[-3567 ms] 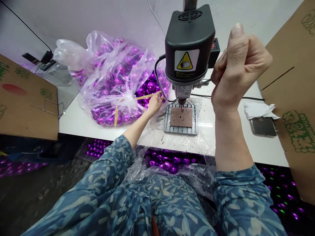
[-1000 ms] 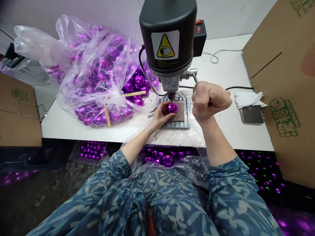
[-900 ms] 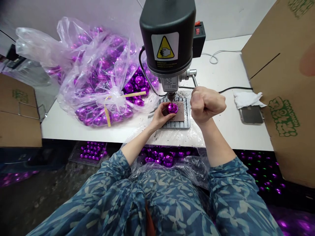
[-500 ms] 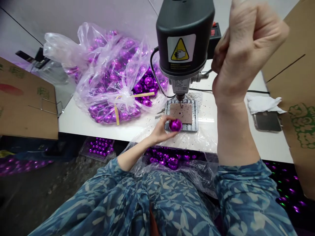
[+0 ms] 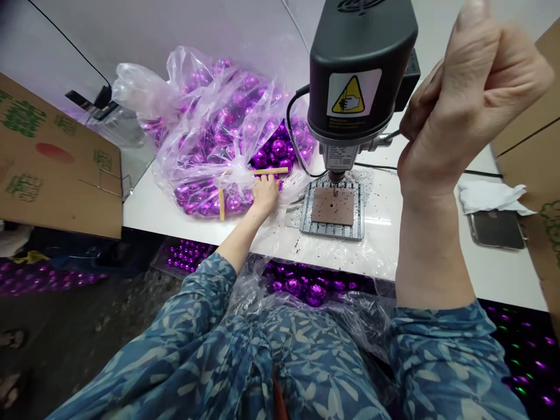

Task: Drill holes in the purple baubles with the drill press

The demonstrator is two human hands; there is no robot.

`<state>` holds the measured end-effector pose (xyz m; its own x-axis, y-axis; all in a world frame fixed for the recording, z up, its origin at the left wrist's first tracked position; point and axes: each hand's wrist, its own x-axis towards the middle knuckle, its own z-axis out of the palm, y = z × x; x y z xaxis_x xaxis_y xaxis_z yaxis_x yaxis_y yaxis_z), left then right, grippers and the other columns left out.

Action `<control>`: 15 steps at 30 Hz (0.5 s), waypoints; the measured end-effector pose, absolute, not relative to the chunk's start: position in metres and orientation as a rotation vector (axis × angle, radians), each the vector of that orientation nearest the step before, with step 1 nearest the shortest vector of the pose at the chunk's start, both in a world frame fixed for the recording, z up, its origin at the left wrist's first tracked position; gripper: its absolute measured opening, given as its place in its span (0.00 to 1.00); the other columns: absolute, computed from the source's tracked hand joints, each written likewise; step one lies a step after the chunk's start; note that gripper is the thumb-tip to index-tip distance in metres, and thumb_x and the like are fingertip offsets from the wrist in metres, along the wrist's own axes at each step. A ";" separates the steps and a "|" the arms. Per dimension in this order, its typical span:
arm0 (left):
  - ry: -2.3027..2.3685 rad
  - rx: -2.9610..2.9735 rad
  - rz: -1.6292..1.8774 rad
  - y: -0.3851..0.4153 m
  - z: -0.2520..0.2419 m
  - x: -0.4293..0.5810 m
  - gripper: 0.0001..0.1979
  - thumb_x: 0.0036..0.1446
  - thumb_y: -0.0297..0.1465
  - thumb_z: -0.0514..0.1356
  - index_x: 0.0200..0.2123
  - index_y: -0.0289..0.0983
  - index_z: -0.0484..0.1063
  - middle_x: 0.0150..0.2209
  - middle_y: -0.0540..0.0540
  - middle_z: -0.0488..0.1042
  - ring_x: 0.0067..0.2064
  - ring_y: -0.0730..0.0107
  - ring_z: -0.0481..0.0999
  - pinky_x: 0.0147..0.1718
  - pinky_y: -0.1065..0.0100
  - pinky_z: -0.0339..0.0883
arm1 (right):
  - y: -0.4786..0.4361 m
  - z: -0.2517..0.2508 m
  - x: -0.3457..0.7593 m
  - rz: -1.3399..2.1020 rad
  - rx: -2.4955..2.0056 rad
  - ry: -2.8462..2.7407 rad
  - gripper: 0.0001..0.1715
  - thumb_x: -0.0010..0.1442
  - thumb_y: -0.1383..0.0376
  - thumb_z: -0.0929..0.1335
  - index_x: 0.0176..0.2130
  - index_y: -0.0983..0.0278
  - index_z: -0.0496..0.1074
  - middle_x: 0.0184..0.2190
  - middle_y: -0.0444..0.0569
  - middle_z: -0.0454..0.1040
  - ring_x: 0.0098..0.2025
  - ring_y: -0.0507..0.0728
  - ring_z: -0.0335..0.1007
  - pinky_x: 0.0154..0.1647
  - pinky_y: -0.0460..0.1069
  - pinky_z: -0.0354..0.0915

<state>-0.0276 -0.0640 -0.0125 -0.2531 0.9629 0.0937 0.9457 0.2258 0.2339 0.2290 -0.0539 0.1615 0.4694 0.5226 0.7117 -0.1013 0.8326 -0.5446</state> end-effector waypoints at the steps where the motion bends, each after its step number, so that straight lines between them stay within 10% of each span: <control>1: 2.388 1.900 0.341 -0.064 -0.013 -0.025 0.17 0.76 0.30 0.57 0.62 0.32 0.75 0.60 0.25 0.78 0.65 0.36 0.76 0.59 0.45 0.75 | -0.055 0.161 0.228 0.397 -0.452 -1.015 0.45 0.57 0.45 0.76 0.18 0.61 0.43 0.12 0.38 0.43 0.12 0.46 0.46 0.20 0.48 0.32; 7: 1.812 2.169 0.871 -0.084 -0.022 -0.033 0.24 0.65 0.31 0.71 0.63 0.41 0.76 0.63 0.34 0.77 0.68 0.40 0.73 0.68 0.40 0.69 | -0.058 0.161 0.226 0.382 -0.385 -1.002 0.42 0.48 0.38 0.76 0.20 0.64 0.52 0.13 0.36 0.37 0.14 0.44 0.43 0.18 0.47 0.33; 15: 0.985 1.106 1.227 -0.097 -0.027 0.001 0.24 0.69 0.50 0.67 0.62 0.47 0.76 0.58 0.41 0.80 0.57 0.56 0.83 0.54 0.50 0.82 | -0.072 0.165 0.223 0.350 -0.419 -1.081 0.44 0.55 0.43 0.72 0.20 0.66 0.43 0.12 0.36 0.48 0.14 0.40 0.48 0.42 0.46 0.76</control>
